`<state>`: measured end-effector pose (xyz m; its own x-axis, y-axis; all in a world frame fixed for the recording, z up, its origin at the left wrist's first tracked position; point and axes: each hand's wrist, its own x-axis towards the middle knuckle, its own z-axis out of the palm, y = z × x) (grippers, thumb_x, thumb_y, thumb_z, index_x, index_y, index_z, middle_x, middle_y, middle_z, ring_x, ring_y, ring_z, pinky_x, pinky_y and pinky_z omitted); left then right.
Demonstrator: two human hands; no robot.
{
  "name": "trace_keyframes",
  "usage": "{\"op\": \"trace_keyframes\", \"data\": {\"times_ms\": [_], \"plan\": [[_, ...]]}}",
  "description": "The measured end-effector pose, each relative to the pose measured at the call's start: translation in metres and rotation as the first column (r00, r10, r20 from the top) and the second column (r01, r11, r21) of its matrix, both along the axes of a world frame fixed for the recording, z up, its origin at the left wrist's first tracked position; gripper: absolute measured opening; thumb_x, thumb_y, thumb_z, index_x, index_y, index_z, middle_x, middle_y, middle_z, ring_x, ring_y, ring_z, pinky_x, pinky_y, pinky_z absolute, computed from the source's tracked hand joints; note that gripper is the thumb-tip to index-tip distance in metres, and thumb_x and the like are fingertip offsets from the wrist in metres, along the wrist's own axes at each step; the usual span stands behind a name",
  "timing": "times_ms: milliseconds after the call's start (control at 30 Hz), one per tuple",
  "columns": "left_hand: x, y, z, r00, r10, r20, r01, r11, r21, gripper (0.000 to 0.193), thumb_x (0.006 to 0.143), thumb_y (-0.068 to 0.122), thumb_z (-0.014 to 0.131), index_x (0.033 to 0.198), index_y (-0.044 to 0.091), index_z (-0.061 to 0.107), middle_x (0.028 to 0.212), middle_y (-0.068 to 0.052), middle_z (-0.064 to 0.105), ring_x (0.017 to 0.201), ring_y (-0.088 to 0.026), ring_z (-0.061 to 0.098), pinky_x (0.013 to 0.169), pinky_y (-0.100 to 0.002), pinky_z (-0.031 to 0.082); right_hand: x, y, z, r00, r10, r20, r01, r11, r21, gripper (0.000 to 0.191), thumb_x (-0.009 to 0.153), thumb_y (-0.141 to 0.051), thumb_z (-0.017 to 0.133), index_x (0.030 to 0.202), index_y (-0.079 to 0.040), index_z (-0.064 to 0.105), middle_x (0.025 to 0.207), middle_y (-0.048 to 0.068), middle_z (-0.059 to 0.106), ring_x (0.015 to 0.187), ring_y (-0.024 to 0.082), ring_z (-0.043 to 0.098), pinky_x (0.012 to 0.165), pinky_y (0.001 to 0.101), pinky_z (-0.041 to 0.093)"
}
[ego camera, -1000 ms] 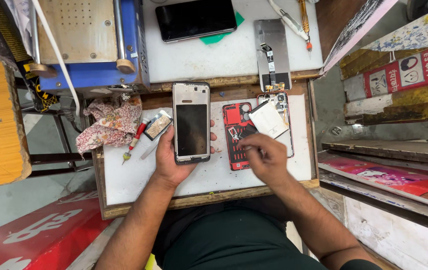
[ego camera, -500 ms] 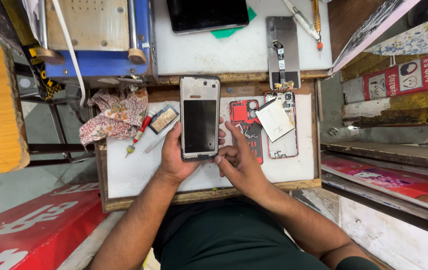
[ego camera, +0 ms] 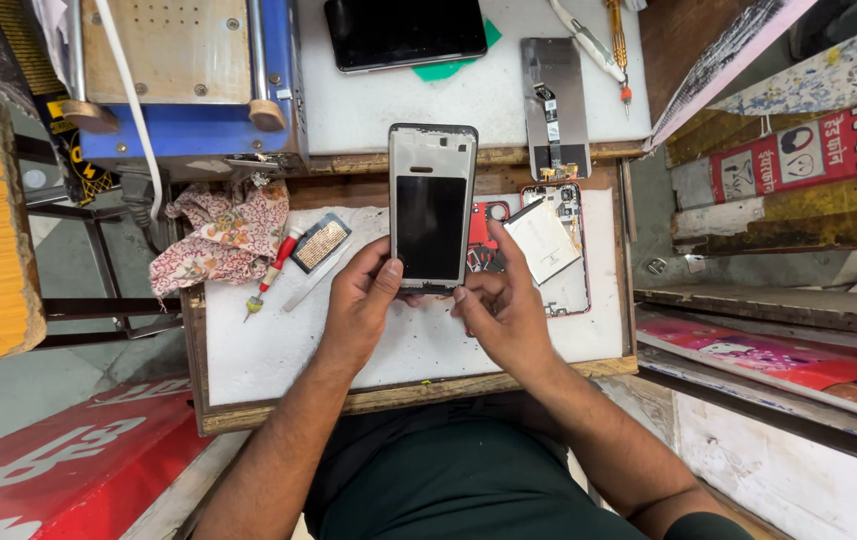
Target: The person disassembles a smartphone on a workbench, removes the battery and internal components, and then reassembles the device by placing the screen and back cover back onto the frame. The person uses a screwdriver and a plastic pry tool to remove screws and separate parts.
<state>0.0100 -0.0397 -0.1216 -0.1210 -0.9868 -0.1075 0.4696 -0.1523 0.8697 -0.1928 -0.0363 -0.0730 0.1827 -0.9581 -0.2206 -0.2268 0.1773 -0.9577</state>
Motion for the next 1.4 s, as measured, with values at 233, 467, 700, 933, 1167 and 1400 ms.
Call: {"op": "trace_keyframes", "data": {"times_ms": [233,467,700,933,1167,1400], "plan": [[0.0,0.002,0.003,0.986,-0.165,0.015,0.164,0.986,0.031,0.047,0.109,0.022,0.053,0.149,-0.003,0.054,0.103,-0.011,0.073,0.083,-0.015,0.07,0.073,-0.03,0.061,0.007,-0.045,0.009,0.919,0.147,0.367,-0.13,0.989,-0.071,0.081,0.1,-0.032,0.064,0.163,-0.002,0.021,0.146,0.02,0.055,0.134,0.025,0.059,0.108,0.0403,0.054],[0.001,0.004,0.002,0.981,-0.191,-0.035,0.191,0.981,-0.018,0.047,0.108,0.014,0.052,0.151,-0.002,0.049,0.115,-0.01,0.074,0.092,-0.014,0.072,0.082,-0.029,0.062,0.021,-0.068,0.001,0.639,-0.058,0.767,-0.262,0.921,0.288,0.069,0.091,-0.034,0.058,0.146,0.006,0.048,0.125,0.025,0.066,0.115,0.034,0.068,0.099,0.0465,0.058],[-0.005,0.0,0.014,0.86,0.21,0.465,-0.154,0.976,-0.155,0.033,0.095,0.012,0.074,0.123,0.0,0.062,0.105,-0.008,0.074,0.088,-0.01,0.072,0.074,-0.026,0.06,0.014,-0.061,-0.009,0.661,-0.027,0.749,-0.292,0.911,0.29,0.067,0.091,-0.032,0.056,0.143,0.009,0.049,0.122,0.028,0.067,0.112,0.034,0.069,0.102,0.0464,0.058],[0.005,-0.029,0.043,0.663,0.451,0.597,-0.253,0.886,-0.388,0.027,0.099,0.013,0.069,0.124,0.002,0.062,0.112,-0.009,0.072,0.088,-0.013,0.072,0.069,-0.027,0.059,0.028,-0.044,-0.021,0.835,0.03,0.55,-0.269,0.893,0.36,0.059,0.088,-0.018,0.051,0.142,0.004,0.045,0.125,0.023,0.063,0.111,0.032,0.068,0.093,0.0469,0.061],[0.0,-0.044,0.054,0.623,0.363,0.693,-0.225,0.931,-0.286,0.02,0.104,0.016,0.067,0.121,0.007,0.069,0.103,-0.008,0.076,0.085,-0.015,0.074,0.069,-0.03,0.059,0.024,-0.039,-0.028,0.813,0.14,0.565,-0.318,0.92,0.229,0.055,0.093,-0.016,0.047,0.143,0.008,0.048,0.123,0.022,0.067,0.112,0.029,0.069,0.094,0.0417,0.06],[-0.016,-0.01,0.05,0.76,0.291,0.581,-0.167,0.951,-0.259,0.041,0.105,0.01,0.061,0.145,0.006,0.052,0.123,-0.012,0.071,0.102,-0.018,0.071,0.082,-0.03,0.06,0.021,-0.04,-0.02,0.802,0.037,0.597,-0.148,0.979,0.138,0.054,0.098,-0.016,0.048,0.143,0.014,0.049,0.135,0.026,0.064,0.122,0.032,0.066,0.106,0.042,0.055]]}}
